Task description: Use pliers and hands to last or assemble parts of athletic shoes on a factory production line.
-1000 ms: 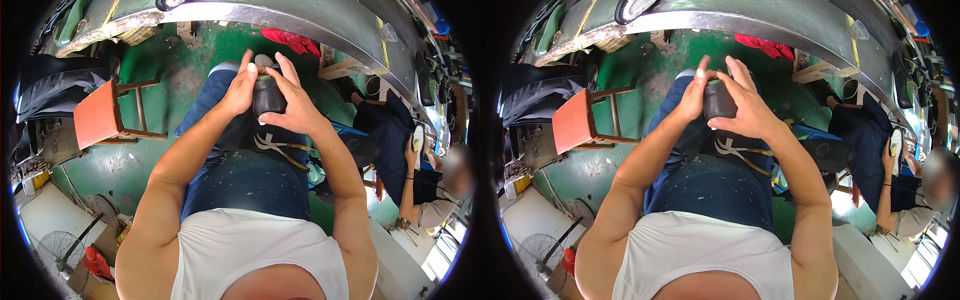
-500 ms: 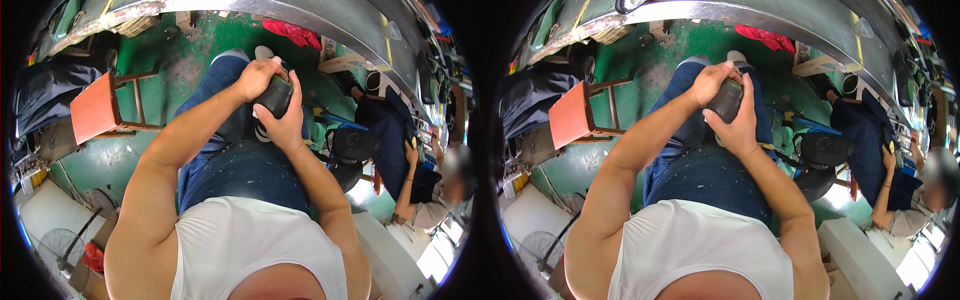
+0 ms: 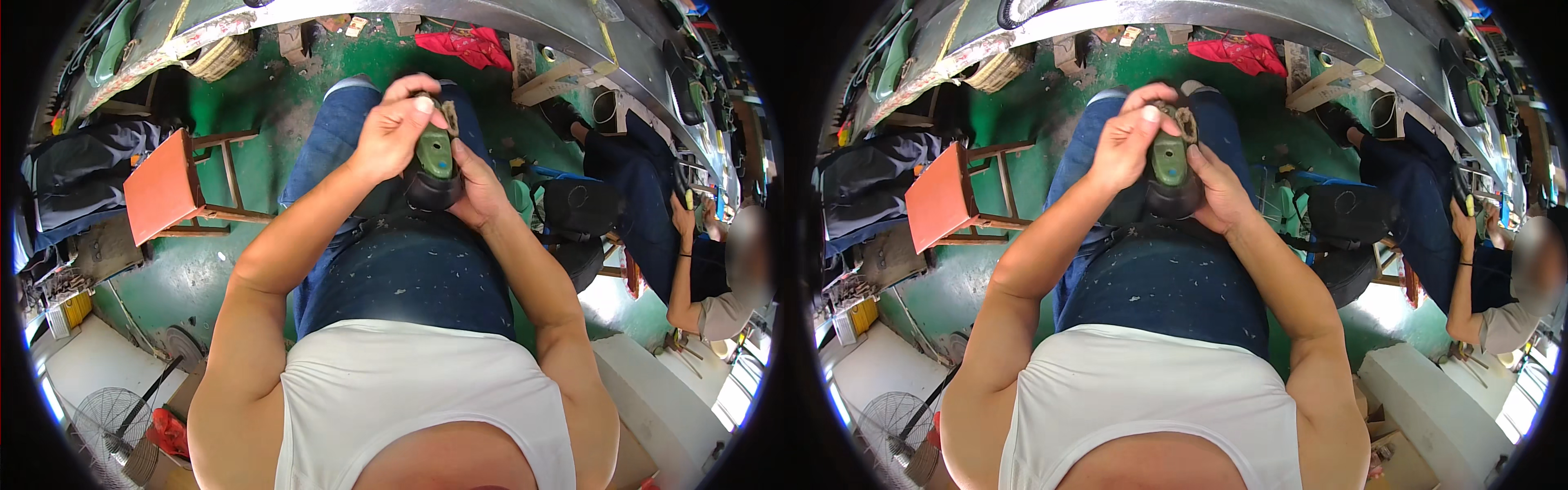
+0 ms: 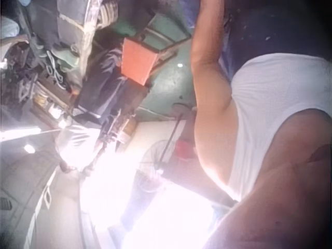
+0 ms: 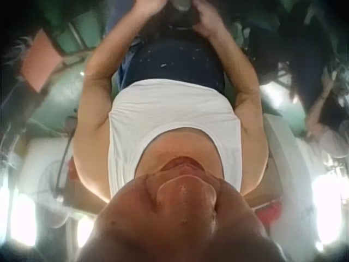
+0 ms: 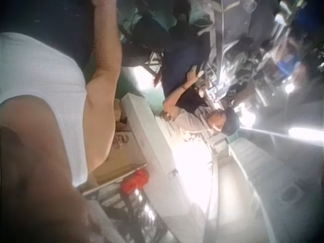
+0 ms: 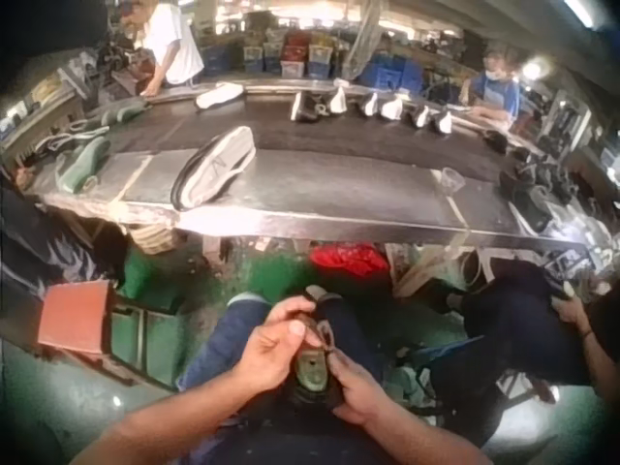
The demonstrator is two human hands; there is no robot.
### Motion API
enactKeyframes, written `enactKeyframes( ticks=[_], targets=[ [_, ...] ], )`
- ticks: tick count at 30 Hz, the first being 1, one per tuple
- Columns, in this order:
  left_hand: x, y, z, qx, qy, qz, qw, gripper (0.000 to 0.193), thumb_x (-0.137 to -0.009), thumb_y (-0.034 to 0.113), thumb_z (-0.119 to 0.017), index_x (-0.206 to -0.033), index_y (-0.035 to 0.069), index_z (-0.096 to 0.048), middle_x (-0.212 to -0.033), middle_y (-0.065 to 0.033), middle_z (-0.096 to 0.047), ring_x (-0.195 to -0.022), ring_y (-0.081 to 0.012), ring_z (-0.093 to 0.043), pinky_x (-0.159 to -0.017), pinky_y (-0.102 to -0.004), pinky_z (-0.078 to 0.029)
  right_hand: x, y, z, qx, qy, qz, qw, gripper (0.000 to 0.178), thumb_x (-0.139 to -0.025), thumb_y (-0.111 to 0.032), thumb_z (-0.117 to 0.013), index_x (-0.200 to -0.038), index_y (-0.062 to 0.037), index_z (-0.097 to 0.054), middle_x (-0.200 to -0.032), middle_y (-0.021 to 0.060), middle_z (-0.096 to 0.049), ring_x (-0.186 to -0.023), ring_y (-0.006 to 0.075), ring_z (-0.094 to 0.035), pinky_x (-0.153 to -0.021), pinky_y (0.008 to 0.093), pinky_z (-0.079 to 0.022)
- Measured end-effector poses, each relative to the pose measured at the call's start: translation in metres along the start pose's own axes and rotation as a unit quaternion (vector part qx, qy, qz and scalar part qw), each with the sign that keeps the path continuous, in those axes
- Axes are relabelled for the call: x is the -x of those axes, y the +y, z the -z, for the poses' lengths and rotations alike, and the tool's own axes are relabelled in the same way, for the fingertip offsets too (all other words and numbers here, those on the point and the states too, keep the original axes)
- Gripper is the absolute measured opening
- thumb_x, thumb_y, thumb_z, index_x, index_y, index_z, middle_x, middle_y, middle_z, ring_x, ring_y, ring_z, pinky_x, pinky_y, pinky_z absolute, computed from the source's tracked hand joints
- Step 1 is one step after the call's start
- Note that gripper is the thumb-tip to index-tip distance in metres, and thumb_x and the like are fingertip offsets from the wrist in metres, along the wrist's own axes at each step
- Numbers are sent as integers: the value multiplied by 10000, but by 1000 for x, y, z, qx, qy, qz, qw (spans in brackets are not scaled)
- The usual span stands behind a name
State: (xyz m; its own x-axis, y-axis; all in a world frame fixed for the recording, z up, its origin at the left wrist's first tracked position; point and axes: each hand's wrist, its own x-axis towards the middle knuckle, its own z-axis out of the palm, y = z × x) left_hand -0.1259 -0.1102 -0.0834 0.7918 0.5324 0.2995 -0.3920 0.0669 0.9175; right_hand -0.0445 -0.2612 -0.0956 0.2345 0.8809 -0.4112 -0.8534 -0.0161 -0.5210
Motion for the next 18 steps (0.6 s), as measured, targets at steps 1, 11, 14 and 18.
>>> enactKeyframes(
  ticks=[1,11,14,18],
  targets=[
    [-1,12,0,-23,19,-29,999,341,-1022,264,-575,-833,31,-737,-1315,-112,-550,-1200,-183,-497,-1001,-342,-401,3,-6,-7,10,-31,49,998,517,-1027,-380,-520,-1441,-86,-424,-1363,134,-560,-1201,326,-609,-1003,489,-518],
    [11,38,44,-16,140,57,988,355,-1037,300,-551,-850,24,-675,-1203,-111,-673,-1101,-161,-558,-1017,-340,-377,-21,-64,-27,52,-207,221,952,791,-907,-192,-705,-1534,-131,-226,-1462,176,-462,-1282,431,-534,-1046,516,-487],
    [16,39,62,-39,143,69,987,281,-1026,261,-578,-930,19,-686,-1213,-117,-666,-1123,-160,-554,-1019,-332,-391,-28,-84,-35,56,-219,236,945,785,-909,-187,-702,-1532,-129,-229,-1464,182,-457,-1287,431,-529,-1048,521,-484],
    [-11,42,95,-115,170,49,978,191,-988,141,-623,-1133,16,-617,-1290,-119,-602,-1180,-164,-533,-1040,-319,-388,-48,-119,-40,18,-235,227,945,738,-926,-150,-670,-1519,-97,-233,-1453,168,-465,-1291,406,-532,-1049,520,-486]
  ],
)
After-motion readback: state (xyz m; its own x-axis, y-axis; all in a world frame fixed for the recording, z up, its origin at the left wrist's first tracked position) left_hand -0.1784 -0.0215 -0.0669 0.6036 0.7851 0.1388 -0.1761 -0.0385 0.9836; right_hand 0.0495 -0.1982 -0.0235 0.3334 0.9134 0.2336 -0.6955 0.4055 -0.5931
